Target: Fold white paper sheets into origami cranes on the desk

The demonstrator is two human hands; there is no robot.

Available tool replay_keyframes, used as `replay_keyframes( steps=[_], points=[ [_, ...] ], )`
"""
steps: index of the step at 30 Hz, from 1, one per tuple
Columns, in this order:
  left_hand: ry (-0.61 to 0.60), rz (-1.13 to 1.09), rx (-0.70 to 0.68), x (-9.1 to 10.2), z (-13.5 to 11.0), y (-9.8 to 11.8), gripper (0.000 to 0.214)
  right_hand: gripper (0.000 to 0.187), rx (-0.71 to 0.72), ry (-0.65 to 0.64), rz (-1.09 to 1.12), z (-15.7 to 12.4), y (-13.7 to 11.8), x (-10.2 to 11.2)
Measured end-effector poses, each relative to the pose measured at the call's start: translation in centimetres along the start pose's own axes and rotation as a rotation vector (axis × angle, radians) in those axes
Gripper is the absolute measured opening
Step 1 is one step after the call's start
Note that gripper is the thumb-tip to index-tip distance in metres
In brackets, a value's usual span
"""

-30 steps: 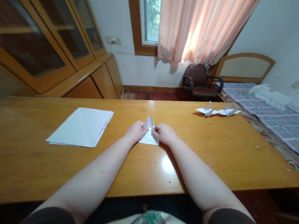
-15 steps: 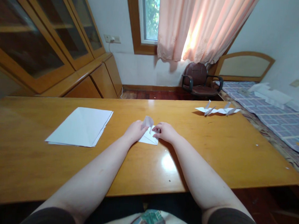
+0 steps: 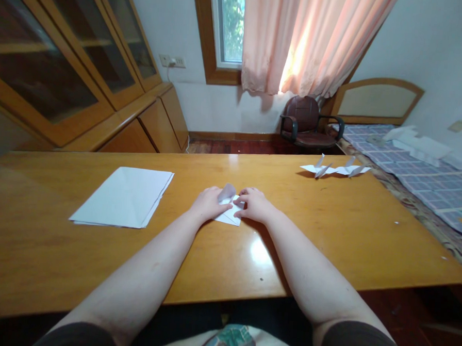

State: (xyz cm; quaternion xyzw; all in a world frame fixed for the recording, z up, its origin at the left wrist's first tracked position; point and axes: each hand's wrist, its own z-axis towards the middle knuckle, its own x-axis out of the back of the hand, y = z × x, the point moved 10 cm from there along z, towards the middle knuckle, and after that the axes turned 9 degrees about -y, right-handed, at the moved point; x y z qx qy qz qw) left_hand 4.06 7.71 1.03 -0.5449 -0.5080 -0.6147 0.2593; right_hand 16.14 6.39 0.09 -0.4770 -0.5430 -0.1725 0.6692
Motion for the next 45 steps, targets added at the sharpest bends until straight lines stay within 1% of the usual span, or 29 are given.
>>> replay_keyframes(
  steps=[3,5,9,15,18,22,24,28,30,32,36,40,42,45],
  points=[
    [-0.001,-0.016,-0.029,0.0,0.2,0.1,0.038,0.025,0.030,0.019,0.004,0.1,-0.5,0.1],
    [-0.014,-0.037,-0.062,0.0,0.3,0.2,0.035,0.019,0.016,0.053,0.027,0.3,-0.2,0.5],
    [-0.079,-0.112,-0.136,-0.4,0.4,0.5,0.033,0.016,-0.036,0.140,0.064,0.6,1.1,1.3],
    [-0.112,-0.257,-0.312,-0.5,0.1,2.1,0.032,0.009,0.028,0.134,0.075,1.1,0.9,0.7],
    [-0.130,-0.304,-0.291,-0.7,0.1,2.1,0.039,0.008,0.024,0.140,0.079,1.2,1.0,0.6],
    [-0.079,-0.337,-0.233,-0.6,0.2,1.3,0.058,0.007,-0.002,0.146,0.070,1.3,1.1,0.7],
    [-0.062,-0.362,-0.230,-0.6,0.3,1.1,0.056,0.007,-0.018,0.148,0.069,1.3,1.1,0.7],
    [-0.050,-0.400,-0.236,-0.7,0.5,0.8,0.041,0.010,-0.077,0.151,0.054,1.3,1.0,0.6],
    [-0.048,-0.400,-0.238,-0.9,0.7,0.7,0.040,0.013,-0.108,0.159,0.039,1.4,0.9,0.6],
    [-0.044,-0.395,-0.241,-1.1,0.9,0.5,0.045,0.014,-0.118,0.167,0.026,1.4,0.7,0.6],
    [-0.045,-0.406,-0.262,-1.3,1.1,0.5,0.052,0.015,-0.098,0.162,0.025,1.6,0.6,0.4],
    [-0.040,-0.434,-0.247,-1.3,1.2,0.3,0.054,0.017,0.000,0.149,0.097,1.6,0.8,0.4],
    [-0.046,-0.463,-0.251,-1.4,1.1,0.4,0.049,0.016,0.048,0.149,0.143,1.5,0.8,0.4],
    [-0.084,-0.535,-0.279,-1.7,0.9,0.8,0.037,0.020,0.071,0.159,0.193,1.4,0.8,0.5]
  ],
)
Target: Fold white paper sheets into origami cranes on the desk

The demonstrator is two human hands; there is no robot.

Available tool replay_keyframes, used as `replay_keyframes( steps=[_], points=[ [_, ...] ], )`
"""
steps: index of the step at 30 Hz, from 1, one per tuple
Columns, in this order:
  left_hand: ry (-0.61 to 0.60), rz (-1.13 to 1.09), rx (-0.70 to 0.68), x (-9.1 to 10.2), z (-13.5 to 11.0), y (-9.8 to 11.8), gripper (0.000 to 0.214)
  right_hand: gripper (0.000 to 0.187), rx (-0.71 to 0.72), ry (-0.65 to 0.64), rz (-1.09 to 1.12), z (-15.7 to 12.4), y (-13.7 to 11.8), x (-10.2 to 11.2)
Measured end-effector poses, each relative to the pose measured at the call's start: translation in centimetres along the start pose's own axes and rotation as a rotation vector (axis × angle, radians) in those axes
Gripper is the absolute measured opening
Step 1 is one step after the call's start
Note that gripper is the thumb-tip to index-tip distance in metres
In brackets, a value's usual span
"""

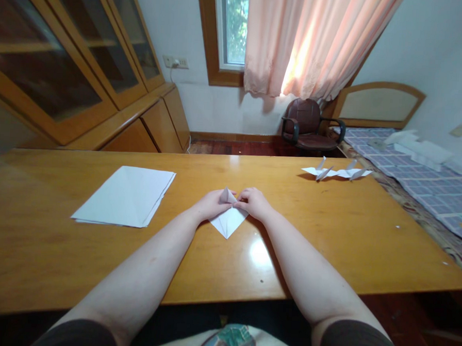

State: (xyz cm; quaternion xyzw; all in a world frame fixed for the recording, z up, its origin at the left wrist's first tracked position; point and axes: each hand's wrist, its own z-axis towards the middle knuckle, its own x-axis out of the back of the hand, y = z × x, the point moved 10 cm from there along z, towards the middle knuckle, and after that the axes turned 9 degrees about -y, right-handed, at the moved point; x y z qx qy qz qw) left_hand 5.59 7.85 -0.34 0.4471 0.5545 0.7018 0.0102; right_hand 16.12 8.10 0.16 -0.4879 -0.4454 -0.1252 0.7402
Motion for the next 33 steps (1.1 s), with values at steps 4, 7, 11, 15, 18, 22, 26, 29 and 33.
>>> replay_keyframes(
  steps=[4,7,11,15,18,22,26,29,33],
  points=[
    [-0.015,-0.040,0.024,-0.3,-0.1,-0.1,0.035,0.024,0.000,-0.011,0.020,-0.1,-0.3,-0.1],
    [0.012,-0.045,0.069,0.0,-0.1,-0.4,0.032,0.022,-0.012,-0.024,0.021,-0.1,-0.5,-0.2],
    [0.068,-0.089,0.099,0.4,-0.2,-0.3,0.028,0.026,-0.002,-0.043,0.010,-0.3,-1.1,-0.3],
    [0.056,-0.165,0.083,0.1,-0.2,-0.2,0.026,0.031,0.075,-0.106,0.082,-0.6,-2.4,-0.4],
    [0.047,-0.187,0.060,-0.1,-0.2,-0.2,0.028,0.026,0.105,-0.099,0.184,-0.9,-2.7,0.2],
    [-0.040,-0.201,0.068,-1.0,-0.1,-0.1,0.031,0.018,0.041,0.088,0.262,-1.2,-1.8,2.1],
    [-0.117,-0.206,0.022,-1.8,-0.3,1.0,0.031,0.017,0.032,0.129,0.402,-1.0,-1.7,1.8],
    [-0.134,-0.174,0.011,-2.0,-0.4,1.5,0.031,0.017,-0.022,0.164,0.518,-1.0,-1.1,1.6],
    [-0.151,-0.175,0.014,-2.3,-0.5,1.6,0.028,0.018,-0.059,0.179,0.643,-1.2,-0.7,1.5]
  ],
)
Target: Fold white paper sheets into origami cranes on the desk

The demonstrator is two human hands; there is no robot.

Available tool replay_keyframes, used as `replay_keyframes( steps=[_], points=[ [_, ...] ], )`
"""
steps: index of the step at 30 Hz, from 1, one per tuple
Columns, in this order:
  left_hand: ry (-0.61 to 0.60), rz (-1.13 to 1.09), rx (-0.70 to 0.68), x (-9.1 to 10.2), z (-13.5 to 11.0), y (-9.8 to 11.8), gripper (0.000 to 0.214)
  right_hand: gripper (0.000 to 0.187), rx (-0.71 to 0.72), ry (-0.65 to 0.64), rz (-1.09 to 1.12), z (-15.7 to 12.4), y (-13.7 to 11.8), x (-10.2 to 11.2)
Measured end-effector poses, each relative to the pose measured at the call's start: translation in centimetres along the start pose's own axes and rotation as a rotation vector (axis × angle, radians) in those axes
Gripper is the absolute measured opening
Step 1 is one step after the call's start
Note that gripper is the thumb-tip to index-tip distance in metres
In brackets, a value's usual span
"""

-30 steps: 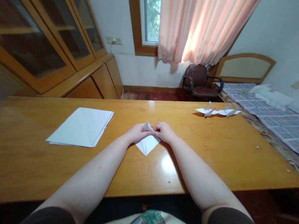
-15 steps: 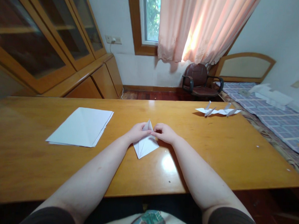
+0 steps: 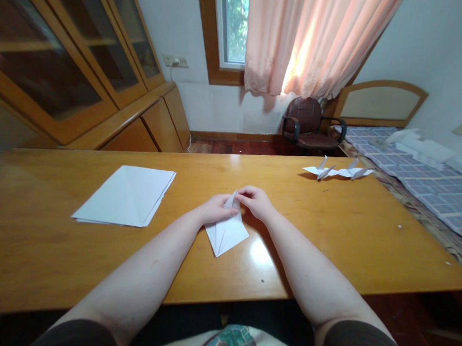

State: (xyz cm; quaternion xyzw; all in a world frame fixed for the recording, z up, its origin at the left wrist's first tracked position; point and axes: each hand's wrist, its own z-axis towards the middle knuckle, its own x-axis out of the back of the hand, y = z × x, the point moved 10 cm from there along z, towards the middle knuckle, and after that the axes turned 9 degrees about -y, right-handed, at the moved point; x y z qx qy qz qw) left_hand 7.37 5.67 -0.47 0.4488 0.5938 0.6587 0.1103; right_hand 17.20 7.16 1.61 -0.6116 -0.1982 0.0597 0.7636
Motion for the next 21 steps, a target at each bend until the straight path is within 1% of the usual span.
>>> replay_keyframes(
  steps=[4,9,14,18,21],
  points=[
    [-0.010,0.024,0.010,-0.21,-0.07,0.15,0.027,0.019,-0.032,0.022,0.045,-0.13,-0.29,0.23],
    [-0.023,0.059,0.012,-0.48,-0.19,0.52,0.023,0.023,-0.079,0.038,0.136,-0.19,-0.30,-0.10],
    [-0.014,0.063,0.019,-0.53,-0.22,0.62,0.024,0.028,-0.126,0.085,0.151,-0.39,-0.02,0.24],
    [-0.016,0.066,0.032,-0.61,-0.20,0.57,0.025,0.030,-0.113,0.068,0.161,-0.26,-0.09,0.25],
    [-0.031,0.056,0.031,-0.75,-0.21,0.58,0.025,0.033,-0.127,0.051,0.187,-0.14,0.39,0.13]
  ],
)
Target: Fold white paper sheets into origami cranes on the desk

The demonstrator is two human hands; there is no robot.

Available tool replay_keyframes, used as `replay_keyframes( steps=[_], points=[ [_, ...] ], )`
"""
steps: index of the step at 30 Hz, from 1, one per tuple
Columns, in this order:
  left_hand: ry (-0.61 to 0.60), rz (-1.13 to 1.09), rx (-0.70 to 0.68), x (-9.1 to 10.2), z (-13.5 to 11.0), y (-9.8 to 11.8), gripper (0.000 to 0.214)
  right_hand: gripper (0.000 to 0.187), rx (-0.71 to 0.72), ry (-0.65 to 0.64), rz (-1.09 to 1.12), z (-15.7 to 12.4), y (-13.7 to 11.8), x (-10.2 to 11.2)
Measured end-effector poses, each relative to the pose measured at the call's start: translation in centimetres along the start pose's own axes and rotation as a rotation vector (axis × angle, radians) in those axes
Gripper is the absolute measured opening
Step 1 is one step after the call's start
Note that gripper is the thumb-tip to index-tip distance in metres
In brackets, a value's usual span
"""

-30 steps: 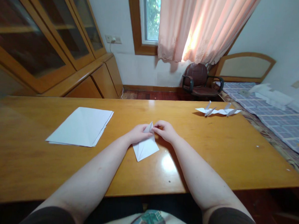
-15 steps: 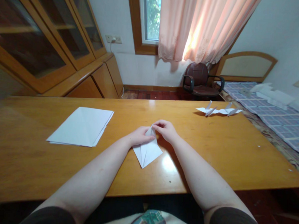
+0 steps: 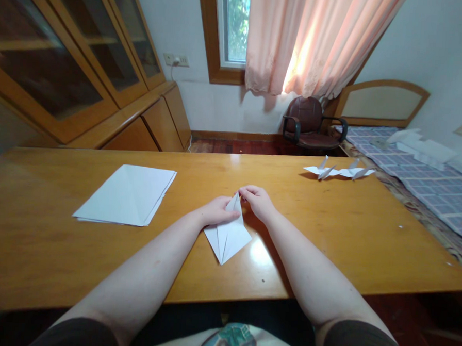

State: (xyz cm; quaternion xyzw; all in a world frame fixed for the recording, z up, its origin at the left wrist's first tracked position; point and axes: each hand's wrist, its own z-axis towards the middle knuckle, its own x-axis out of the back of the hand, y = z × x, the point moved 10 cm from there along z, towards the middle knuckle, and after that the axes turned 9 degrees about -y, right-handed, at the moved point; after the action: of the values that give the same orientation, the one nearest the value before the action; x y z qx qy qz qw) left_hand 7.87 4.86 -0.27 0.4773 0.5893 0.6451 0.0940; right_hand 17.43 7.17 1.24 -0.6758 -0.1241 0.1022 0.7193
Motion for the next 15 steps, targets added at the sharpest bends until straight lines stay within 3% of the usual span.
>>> replay_keyframes(
  steps=[15],
  points=[
    [-0.017,-0.055,0.066,-0.15,-0.07,-0.95,0.016,0.028,-0.029,-0.040,0.026,0.07,0.38,-0.78]
  ],
)
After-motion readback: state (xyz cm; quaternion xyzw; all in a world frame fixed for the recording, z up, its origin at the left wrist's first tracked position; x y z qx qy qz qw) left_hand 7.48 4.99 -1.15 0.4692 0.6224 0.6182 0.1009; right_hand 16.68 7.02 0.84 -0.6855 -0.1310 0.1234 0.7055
